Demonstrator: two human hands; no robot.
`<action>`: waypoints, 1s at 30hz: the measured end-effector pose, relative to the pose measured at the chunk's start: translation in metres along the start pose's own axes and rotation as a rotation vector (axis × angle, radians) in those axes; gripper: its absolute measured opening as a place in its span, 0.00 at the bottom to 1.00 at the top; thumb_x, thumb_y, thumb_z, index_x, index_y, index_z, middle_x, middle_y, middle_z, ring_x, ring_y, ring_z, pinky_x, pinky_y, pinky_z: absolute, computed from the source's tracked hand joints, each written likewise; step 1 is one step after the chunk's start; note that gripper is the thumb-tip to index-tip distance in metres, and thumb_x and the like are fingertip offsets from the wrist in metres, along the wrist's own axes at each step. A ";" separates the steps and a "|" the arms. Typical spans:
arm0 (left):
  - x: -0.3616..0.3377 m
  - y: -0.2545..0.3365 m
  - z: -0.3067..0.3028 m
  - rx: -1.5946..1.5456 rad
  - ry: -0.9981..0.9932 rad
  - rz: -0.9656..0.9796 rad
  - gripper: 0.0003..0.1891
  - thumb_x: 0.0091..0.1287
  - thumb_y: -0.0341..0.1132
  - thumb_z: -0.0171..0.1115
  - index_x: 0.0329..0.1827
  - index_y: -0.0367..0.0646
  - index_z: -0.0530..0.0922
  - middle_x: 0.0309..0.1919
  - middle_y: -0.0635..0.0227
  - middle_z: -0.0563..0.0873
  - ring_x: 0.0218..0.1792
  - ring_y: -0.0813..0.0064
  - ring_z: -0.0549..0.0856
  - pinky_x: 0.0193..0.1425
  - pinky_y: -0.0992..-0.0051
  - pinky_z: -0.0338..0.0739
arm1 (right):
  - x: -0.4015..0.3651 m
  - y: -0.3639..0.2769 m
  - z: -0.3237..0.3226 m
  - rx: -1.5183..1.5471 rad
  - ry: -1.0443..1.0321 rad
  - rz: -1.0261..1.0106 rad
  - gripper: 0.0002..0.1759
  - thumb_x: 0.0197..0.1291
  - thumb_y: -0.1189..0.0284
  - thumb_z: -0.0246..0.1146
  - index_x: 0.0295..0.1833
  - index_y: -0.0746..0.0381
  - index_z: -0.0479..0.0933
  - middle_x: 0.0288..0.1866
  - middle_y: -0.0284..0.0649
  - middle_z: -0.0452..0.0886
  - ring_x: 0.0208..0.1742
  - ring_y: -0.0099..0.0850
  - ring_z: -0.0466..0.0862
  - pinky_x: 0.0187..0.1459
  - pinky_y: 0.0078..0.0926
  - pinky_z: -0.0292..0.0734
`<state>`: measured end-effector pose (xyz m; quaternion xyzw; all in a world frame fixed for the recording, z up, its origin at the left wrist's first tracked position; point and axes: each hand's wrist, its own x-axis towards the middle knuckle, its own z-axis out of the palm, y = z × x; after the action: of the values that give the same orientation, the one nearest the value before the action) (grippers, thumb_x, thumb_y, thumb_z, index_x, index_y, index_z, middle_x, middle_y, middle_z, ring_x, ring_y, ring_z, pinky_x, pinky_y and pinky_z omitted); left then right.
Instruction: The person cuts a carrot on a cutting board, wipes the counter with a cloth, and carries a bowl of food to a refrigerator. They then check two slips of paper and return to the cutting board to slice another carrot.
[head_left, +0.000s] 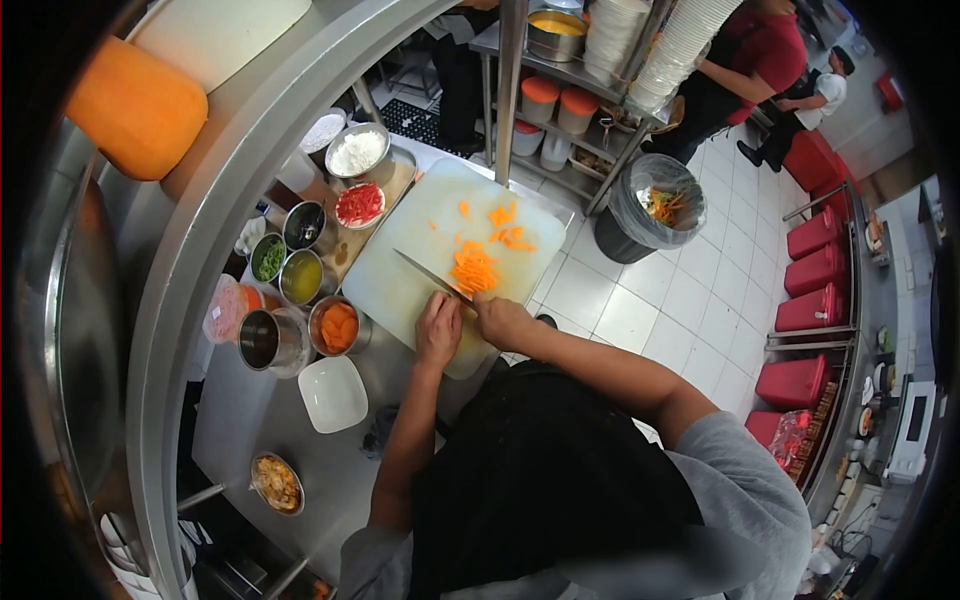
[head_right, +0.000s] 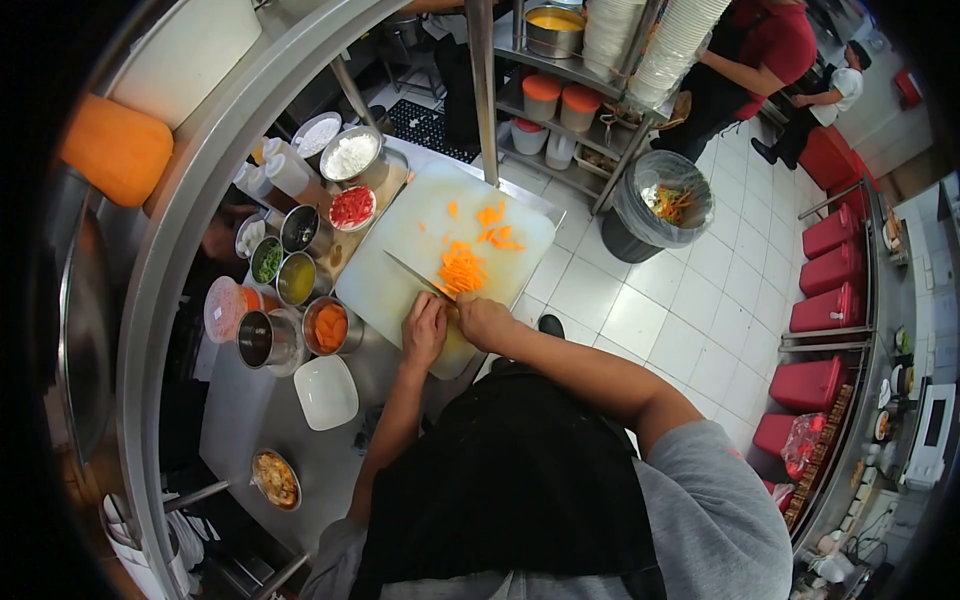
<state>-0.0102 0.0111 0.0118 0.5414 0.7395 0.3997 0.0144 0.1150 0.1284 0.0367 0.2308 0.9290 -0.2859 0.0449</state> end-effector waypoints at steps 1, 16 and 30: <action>-0.002 0.000 -0.001 -0.002 -0.004 0.000 0.04 0.65 0.23 0.61 0.41 0.38 0.79 0.37 0.58 0.78 0.40 0.51 0.82 0.41 0.57 0.77 | 0.001 0.003 0.006 0.002 -0.001 0.004 0.17 0.68 0.66 0.54 0.52 0.69 0.73 0.39 0.61 0.85 0.42 0.56 0.88 0.46 0.51 0.82; 0.003 0.005 0.001 0.026 -0.015 0.014 0.06 0.63 0.21 0.61 0.42 0.37 0.79 0.39 0.57 0.79 0.39 0.50 0.83 0.41 0.59 0.78 | 0.006 0.005 -0.014 0.108 -0.072 -0.013 0.21 0.66 0.66 0.56 0.54 0.74 0.71 0.37 0.67 0.83 0.43 0.62 0.85 0.46 0.54 0.80; -0.003 -0.008 0.012 0.027 -0.027 0.080 0.05 0.69 0.24 0.58 0.44 0.38 0.81 0.38 0.54 0.78 0.41 0.47 0.81 0.44 0.54 0.76 | 0.018 0.023 0.032 0.159 0.175 -0.098 0.23 0.72 0.58 0.54 0.56 0.68 0.73 0.29 0.56 0.84 0.31 0.57 0.85 0.34 0.53 0.79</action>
<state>-0.0100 0.0144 -0.0029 0.5763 0.7221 0.3827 0.0012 0.1082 0.1347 -0.0058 0.2118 0.9139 -0.3392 -0.0690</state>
